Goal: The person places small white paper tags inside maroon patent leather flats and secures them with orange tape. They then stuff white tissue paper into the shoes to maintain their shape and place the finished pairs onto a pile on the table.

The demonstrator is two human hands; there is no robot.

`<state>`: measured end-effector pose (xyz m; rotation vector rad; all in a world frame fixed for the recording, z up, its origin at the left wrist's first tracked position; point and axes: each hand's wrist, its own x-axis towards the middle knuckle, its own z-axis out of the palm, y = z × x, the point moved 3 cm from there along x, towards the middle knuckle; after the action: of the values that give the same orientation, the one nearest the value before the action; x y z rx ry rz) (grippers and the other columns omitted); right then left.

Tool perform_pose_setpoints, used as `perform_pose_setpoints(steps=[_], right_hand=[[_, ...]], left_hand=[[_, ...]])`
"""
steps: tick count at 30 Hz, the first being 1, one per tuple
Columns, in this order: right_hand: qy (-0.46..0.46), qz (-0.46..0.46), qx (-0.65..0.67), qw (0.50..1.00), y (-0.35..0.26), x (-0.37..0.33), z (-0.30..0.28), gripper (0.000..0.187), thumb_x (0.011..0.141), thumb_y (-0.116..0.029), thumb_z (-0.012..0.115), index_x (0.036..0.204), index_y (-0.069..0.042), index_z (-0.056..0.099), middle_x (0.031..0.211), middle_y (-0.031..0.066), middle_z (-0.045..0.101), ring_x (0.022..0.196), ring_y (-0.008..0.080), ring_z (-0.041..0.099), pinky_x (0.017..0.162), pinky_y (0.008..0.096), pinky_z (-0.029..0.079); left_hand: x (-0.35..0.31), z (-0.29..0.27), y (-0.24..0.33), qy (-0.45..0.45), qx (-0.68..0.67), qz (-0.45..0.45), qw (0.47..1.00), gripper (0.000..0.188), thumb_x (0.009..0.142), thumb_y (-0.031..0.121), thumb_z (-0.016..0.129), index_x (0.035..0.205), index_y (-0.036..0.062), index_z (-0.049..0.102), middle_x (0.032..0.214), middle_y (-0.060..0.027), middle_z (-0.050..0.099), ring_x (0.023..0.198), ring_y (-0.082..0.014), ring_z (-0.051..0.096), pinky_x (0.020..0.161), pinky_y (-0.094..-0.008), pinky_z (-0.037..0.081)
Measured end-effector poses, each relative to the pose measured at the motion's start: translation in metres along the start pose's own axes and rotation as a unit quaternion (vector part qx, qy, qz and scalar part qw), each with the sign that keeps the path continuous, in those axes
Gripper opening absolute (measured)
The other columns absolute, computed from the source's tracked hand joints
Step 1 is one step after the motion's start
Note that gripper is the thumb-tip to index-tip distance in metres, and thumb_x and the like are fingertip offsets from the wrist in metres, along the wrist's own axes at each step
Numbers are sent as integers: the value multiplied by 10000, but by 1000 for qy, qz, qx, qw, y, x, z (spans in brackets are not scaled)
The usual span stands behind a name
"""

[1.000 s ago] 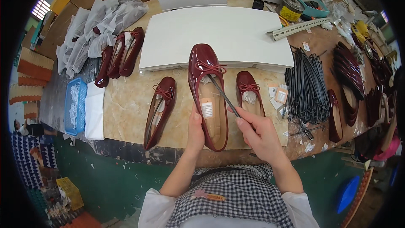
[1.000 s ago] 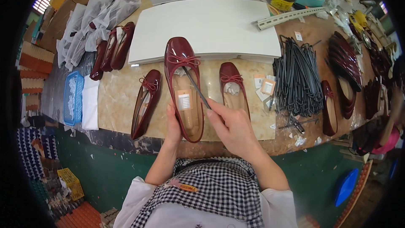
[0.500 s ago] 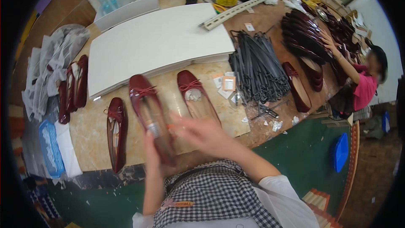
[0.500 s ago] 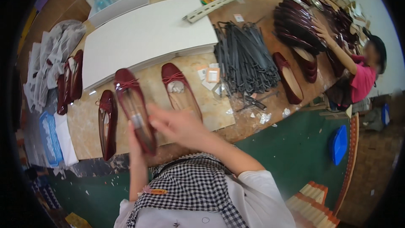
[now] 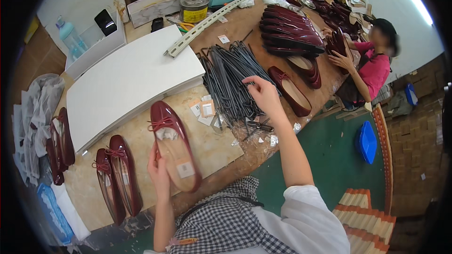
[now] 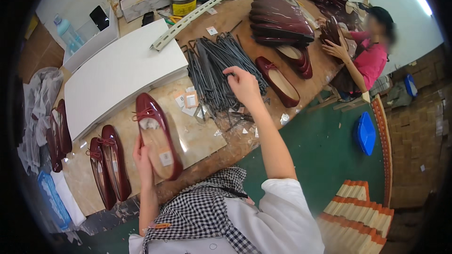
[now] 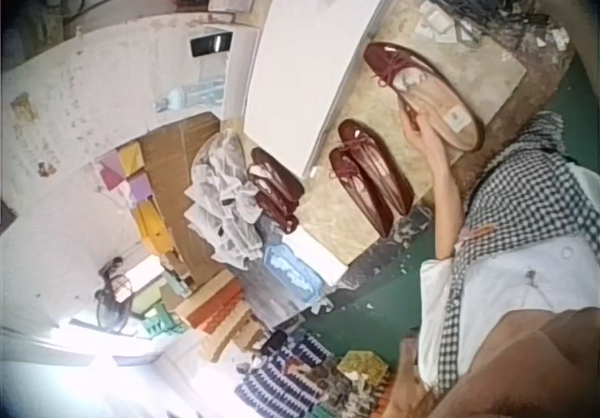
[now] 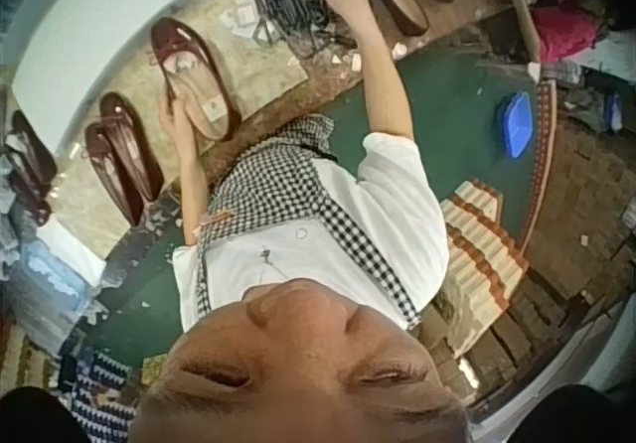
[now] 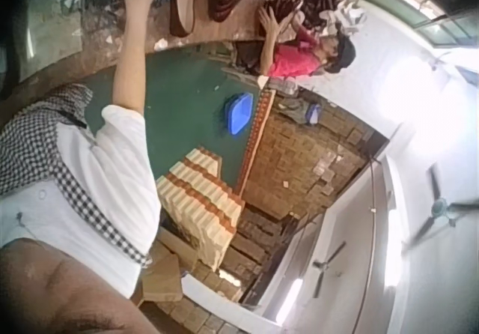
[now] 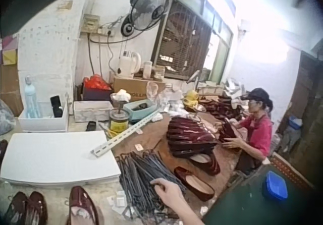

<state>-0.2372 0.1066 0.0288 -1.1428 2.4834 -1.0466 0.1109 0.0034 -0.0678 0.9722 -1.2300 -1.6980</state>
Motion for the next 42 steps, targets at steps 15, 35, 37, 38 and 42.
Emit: perform_pose_setpoints(steps=[15,35,37,38,42], right_hand=[[55,-29,301,952,-90,-69,-12,127,952,-63,553,960,36,632,648,27,636,623,57,594,581,199,474],[-334,-72,212,916,-170,-133,102,402,894,-104,623,1295,-94,585,515,55,355,462,98,331,456,282,313],[-343,-48,246,905,-177,-128,103,378,905,-97,606,1282,-66,588,512,59,376,458,112,325,449,281,304],[-348,-36,262,900,-179,-127,104,367,911,-93,598,1275,-52,590,511,61,387,455,118,322,445,280,299],[-230,-98,291,923,-186,-132,112,334,911,-81,594,1226,29,597,518,89,455,426,147,383,437,289,321]], left_hand=[[-23,-7,41,-138,-265,-178,938,952,863,786,247,1314,-19,479,1049,-198,637,866,-292,671,708,-399,571],[-12,-48,30,67,-8,49,997,650,1009,543,265,1440,64,348,1361,-109,495,1229,-218,489,1039,-368,380],[-15,-50,29,58,-42,50,996,653,1004,553,279,1425,61,363,1352,-111,501,1217,-214,500,1025,-367,396],[-15,-47,33,47,-21,56,997,703,989,576,301,1431,31,345,1342,-131,507,1211,-220,507,1018,-355,398],[-23,-32,44,30,3,47,998,873,922,682,359,1431,-26,318,1307,-167,529,1186,-223,531,986,-332,422]])
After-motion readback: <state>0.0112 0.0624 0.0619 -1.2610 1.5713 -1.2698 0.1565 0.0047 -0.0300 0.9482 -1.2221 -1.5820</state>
